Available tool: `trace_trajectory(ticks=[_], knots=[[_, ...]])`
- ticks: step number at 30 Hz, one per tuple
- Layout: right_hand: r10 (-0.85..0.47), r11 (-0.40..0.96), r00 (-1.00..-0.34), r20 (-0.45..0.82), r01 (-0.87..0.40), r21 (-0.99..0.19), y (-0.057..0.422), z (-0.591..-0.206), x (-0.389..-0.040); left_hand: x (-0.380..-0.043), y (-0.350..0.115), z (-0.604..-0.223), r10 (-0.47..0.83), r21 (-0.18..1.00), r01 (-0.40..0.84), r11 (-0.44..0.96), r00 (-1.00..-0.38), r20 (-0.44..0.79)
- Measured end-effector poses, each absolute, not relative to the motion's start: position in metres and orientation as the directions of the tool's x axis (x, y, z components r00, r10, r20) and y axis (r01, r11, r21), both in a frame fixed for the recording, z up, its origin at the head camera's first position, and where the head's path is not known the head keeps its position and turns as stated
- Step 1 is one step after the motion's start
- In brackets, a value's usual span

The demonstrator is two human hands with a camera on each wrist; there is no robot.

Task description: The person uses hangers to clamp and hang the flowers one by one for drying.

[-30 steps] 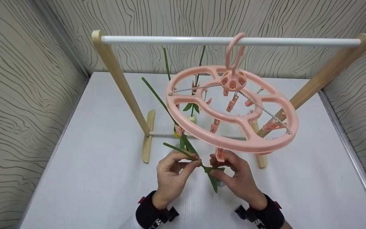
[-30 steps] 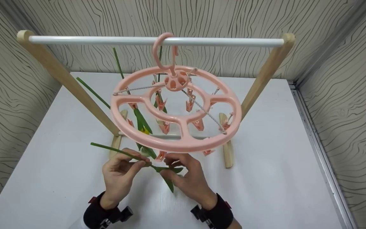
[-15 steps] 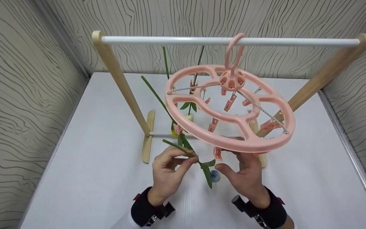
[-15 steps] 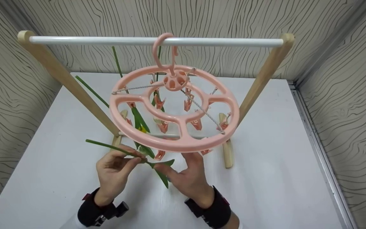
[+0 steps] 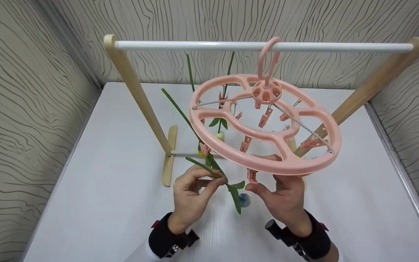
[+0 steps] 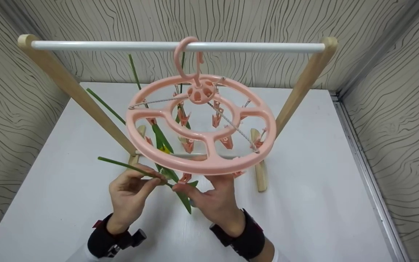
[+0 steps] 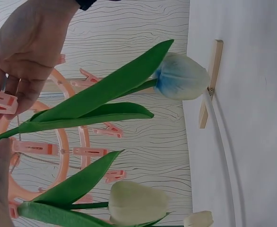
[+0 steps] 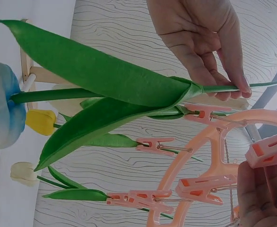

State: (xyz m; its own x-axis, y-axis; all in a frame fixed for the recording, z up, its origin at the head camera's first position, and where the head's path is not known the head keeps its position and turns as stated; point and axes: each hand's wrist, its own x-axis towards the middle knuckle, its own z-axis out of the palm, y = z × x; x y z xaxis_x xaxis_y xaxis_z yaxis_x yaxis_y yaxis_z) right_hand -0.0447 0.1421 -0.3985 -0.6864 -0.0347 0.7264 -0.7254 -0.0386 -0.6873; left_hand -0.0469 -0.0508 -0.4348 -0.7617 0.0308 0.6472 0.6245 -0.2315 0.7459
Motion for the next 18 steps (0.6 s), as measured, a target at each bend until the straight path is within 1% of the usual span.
trace_trajectory(ticks=[3, 7, 13, 18], knots=[[-0.023, -0.052, -0.704, 0.71, -0.709, -0.704, 0.142, -0.398, -0.044, -0.047, -0.051, -0.434, 0.034, 0.753, 0.616, -0.232, -0.769, 0.639], [-0.04, -0.084, -0.719, 0.694, -0.689, -0.72, 0.143, -0.397, -0.044, -0.047, -0.051, -0.432, 0.036, 0.756, 0.612, -0.23, -0.771, 0.635], [-0.097, -0.15, -0.737, 0.669, -0.654, -0.742, 0.145, -0.395, -0.046, -0.05, -0.055, -0.424, 0.042, 0.733, 0.637, -0.24, -0.747, 0.663], [-0.138, -0.217, -0.732, 0.667, -0.635, -0.741, 0.144, -0.394, -0.047, -0.052, -0.057, -0.415, 0.04, 0.714, 0.661, -0.231, -0.727, 0.686]])
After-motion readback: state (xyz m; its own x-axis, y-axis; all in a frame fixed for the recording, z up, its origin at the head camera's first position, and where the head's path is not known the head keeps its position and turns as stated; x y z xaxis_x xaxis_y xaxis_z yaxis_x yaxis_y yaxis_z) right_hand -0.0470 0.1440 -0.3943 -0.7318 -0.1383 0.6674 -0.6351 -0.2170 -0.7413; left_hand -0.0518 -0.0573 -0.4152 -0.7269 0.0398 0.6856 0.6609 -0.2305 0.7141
